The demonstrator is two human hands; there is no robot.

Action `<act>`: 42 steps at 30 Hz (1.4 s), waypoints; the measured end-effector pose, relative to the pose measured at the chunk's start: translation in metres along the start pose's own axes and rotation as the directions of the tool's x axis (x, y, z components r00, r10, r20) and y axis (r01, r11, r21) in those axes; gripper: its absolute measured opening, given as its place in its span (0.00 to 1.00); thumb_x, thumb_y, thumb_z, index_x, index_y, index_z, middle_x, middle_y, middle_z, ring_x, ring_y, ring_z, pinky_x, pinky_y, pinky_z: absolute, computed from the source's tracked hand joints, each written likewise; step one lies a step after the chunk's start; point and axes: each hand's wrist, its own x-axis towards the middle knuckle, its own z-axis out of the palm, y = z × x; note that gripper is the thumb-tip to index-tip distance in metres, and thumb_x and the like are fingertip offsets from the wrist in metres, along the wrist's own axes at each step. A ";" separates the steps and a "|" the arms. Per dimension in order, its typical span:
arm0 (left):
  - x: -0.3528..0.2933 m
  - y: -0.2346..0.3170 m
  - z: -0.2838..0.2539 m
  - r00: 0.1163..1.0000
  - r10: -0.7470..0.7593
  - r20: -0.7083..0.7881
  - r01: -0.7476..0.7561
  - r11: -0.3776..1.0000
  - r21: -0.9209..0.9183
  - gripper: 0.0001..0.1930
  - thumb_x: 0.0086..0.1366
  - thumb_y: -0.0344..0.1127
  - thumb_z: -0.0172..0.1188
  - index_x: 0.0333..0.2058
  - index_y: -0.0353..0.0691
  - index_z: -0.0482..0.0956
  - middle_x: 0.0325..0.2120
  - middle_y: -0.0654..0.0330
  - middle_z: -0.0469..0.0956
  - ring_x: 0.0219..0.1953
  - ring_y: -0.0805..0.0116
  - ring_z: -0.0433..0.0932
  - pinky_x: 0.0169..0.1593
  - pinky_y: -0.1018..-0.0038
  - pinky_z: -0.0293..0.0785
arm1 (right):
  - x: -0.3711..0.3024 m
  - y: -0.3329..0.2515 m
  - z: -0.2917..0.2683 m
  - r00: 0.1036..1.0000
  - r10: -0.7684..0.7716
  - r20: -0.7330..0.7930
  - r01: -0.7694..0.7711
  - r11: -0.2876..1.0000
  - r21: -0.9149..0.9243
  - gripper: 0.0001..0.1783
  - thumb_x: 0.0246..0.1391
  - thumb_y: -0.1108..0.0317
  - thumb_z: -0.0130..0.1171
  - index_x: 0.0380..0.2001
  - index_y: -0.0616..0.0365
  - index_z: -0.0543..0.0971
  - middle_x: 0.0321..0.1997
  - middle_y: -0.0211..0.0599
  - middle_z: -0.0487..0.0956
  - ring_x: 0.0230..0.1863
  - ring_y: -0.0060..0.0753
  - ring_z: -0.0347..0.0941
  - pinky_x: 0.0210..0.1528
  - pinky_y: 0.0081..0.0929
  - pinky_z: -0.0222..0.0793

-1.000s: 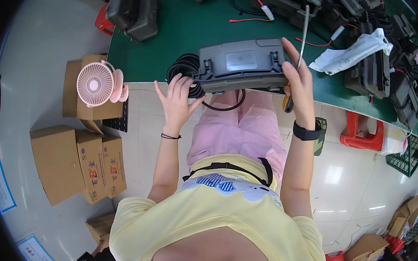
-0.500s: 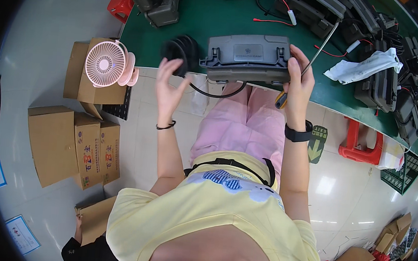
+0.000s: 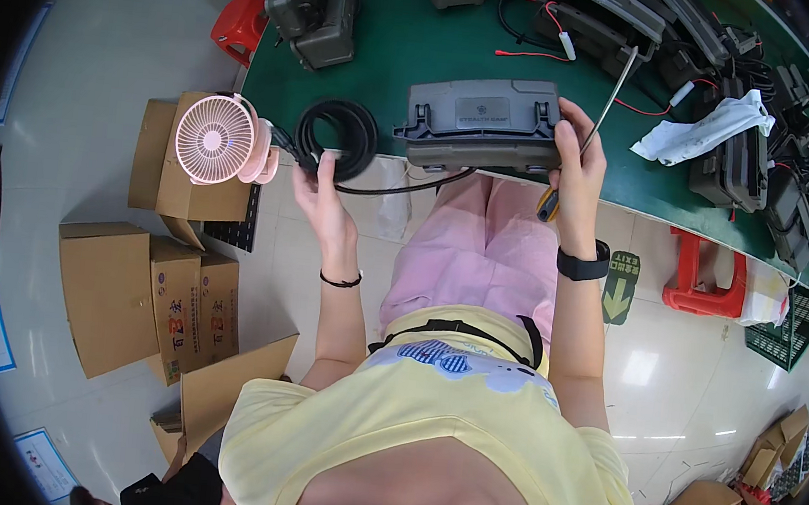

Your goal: Assembling electronic boxes by inserting cables and using a screwdriver to fasten components, then packing them into shipping cartons.

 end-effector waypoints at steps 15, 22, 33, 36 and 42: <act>-0.009 0.068 0.102 0.383 0.395 0.835 -0.908 0.330 0.259 0.21 0.54 0.37 0.71 0.49 0.49 0.81 0.47 0.59 0.79 0.55 0.54 0.76 0.63 0.46 0.65 | -0.022 -0.010 0.015 0.878 -0.477 -0.042 0.471 0.876 -0.101 0.21 0.53 0.72 0.69 0.51 0.58 0.80 0.50 0.28 0.81 0.24 0.12 0.62 0.29 0.15 0.61; -0.005 0.059 0.107 0.337 0.472 0.814 -0.918 0.356 0.174 0.13 0.56 0.33 0.69 0.40 0.39 0.81 0.43 0.57 0.79 0.45 0.57 0.81 0.56 0.56 0.76 | -0.015 -0.039 0.023 0.781 -0.536 0.321 0.623 0.697 -0.354 0.20 0.47 0.78 0.70 0.47 0.59 0.83 0.45 0.30 0.82 0.24 0.15 0.61 0.27 0.15 0.60; 0.001 0.057 0.107 0.237 0.529 0.815 -0.957 0.272 0.102 0.12 0.55 0.30 0.70 0.38 0.37 0.81 0.41 0.57 0.80 0.44 0.55 0.82 0.54 0.59 0.80 | -0.015 -0.054 0.025 0.797 -0.410 0.444 0.603 0.585 -0.542 0.13 0.54 0.68 0.68 0.41 0.60 0.80 0.32 0.38 0.78 0.26 0.38 0.75 0.29 0.31 0.71; 0.000 0.056 0.106 0.253 0.527 0.811 -0.951 0.288 0.109 0.12 0.55 0.31 0.70 0.39 0.37 0.81 0.42 0.57 0.80 0.44 0.55 0.81 0.54 0.58 0.80 | -0.018 -0.060 0.024 0.768 -0.455 0.451 0.634 0.638 -0.436 0.14 0.54 0.70 0.67 0.43 0.61 0.78 0.32 0.39 0.79 0.26 0.36 0.75 0.30 0.31 0.71; 0.000 0.049 0.105 0.254 0.543 0.800 -0.949 0.300 0.097 0.12 0.56 0.31 0.69 0.39 0.36 0.80 0.42 0.56 0.79 0.46 0.55 0.80 0.55 0.58 0.78 | -0.013 -0.057 0.025 0.603 -0.577 0.551 0.790 0.337 -0.512 0.16 0.54 0.65 0.67 0.44 0.59 0.78 0.31 0.40 0.77 0.30 0.45 0.75 0.33 0.35 0.73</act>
